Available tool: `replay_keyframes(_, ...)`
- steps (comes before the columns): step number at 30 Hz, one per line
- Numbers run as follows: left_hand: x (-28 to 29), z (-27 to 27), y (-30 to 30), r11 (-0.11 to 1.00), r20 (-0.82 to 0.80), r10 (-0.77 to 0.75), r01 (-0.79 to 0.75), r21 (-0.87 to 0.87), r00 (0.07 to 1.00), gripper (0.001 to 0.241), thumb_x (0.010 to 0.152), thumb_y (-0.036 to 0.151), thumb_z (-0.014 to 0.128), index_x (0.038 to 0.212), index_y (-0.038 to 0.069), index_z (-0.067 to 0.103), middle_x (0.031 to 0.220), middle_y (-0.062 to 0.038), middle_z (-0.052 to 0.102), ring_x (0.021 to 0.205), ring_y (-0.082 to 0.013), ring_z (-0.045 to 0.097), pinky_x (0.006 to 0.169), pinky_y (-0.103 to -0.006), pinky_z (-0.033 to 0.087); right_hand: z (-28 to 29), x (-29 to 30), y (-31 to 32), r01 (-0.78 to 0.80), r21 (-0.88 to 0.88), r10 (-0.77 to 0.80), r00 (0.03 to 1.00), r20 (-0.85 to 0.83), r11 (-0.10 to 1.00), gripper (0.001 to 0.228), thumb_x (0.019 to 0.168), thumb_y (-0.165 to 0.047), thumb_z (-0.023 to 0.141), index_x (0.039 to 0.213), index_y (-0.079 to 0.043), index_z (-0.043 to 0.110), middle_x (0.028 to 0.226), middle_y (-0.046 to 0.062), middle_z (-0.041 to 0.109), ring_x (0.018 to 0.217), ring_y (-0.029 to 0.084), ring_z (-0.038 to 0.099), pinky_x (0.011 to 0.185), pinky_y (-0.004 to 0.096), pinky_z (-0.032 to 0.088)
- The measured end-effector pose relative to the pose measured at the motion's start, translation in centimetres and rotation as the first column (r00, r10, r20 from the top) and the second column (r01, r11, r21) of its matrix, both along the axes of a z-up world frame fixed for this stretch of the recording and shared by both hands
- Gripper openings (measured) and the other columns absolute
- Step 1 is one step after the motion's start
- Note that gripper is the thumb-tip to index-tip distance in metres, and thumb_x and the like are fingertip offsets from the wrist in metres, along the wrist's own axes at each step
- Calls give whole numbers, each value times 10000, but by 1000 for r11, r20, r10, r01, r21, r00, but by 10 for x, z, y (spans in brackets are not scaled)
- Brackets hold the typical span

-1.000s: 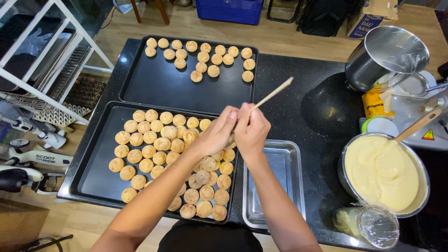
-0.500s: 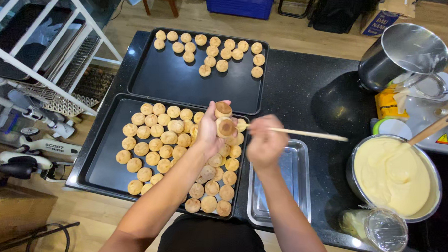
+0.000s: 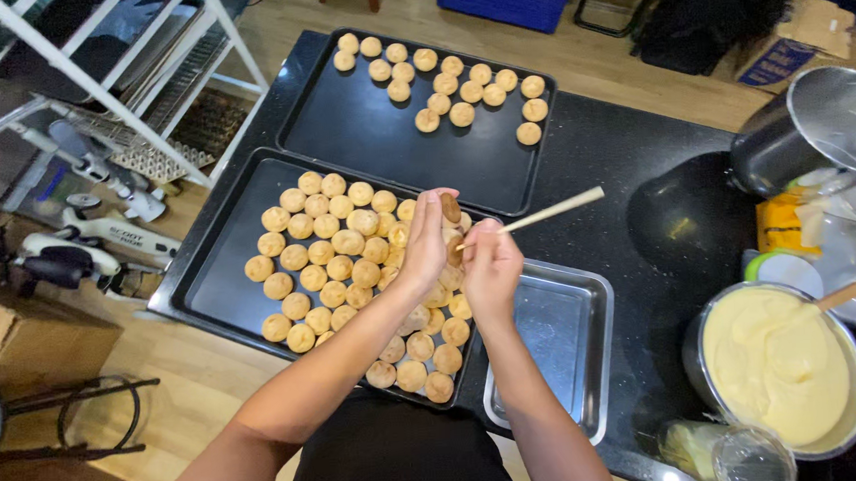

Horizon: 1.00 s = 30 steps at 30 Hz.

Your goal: The person prepares pastries by using a stick to hollow out or make holes in small baked dough balls on a tray and then moving them to a second tray.

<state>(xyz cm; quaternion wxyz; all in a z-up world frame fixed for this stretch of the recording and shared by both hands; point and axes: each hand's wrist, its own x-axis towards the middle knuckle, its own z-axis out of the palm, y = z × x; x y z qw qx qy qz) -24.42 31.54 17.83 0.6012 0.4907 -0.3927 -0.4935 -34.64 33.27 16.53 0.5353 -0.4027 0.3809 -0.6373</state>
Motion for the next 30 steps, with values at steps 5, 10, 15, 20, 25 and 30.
replay_keyframes(5,7,-15,-1,994,62,88,-91,54,994,506,1105,433,253,1222,66,582,1101,-60,571,1013,-162,537,935,-305,432,-1,7,21,69,-365,-184,938,-293,929,277,1119,-173,474,922,-31,608,825,51,601,646,88,535,572,234,421)
replay_keyframes(10,16,-50,7,992,218,124,-114,-59,968,513,1122,447,254,1257,65,569,1130,-83,569,1038,-182,540,969,-314,437,-19,16,23,64,-221,-156,889,-430,973,323,1123,-250,470,907,-53,608,698,3,556,580,47,499,537,204,381)
replay_keyframes(15,30,-86,9,968,83,199,-209,136,976,491,1107,424,267,1228,63,577,1145,-89,593,1055,-186,545,952,-321,432,-38,30,27,-29,19,32,988,-148,999,308,1101,-261,486,919,-39,598,716,5,571,559,48,490,505,206,382)
replay_keyframes(20,87,-112,23,948,412,316,-302,-100,854,421,1140,368,311,1272,33,528,1187,-150,577,1116,-264,567,1022,-374,449,-32,40,30,28,23,-21,966,-258,999,316,1106,-262,488,906,-39,588,727,-12,551,586,33,480,516,205,380)
replay_keyframes(25,146,-108,69,908,865,151,-413,70,479,507,1003,403,566,1300,-6,522,1177,-293,518,1071,-451,537,938,-493,437,-35,46,12,10,17,-5,957,-291,1000,329,1113,-260,487,879,-50,584,674,-23,524,574,33,463,511,212,362)
replay_keyframes(30,148,-97,59,883,906,171,-467,34,388,488,951,380,630,1254,2,580,1100,-277,518,1054,-454,528,938,-523,432,-36,63,-31,49,86,-23,959,-281,995,320,1096,-264,486,868,-65,591,611,-29,500,517,36,447,468,223,349)
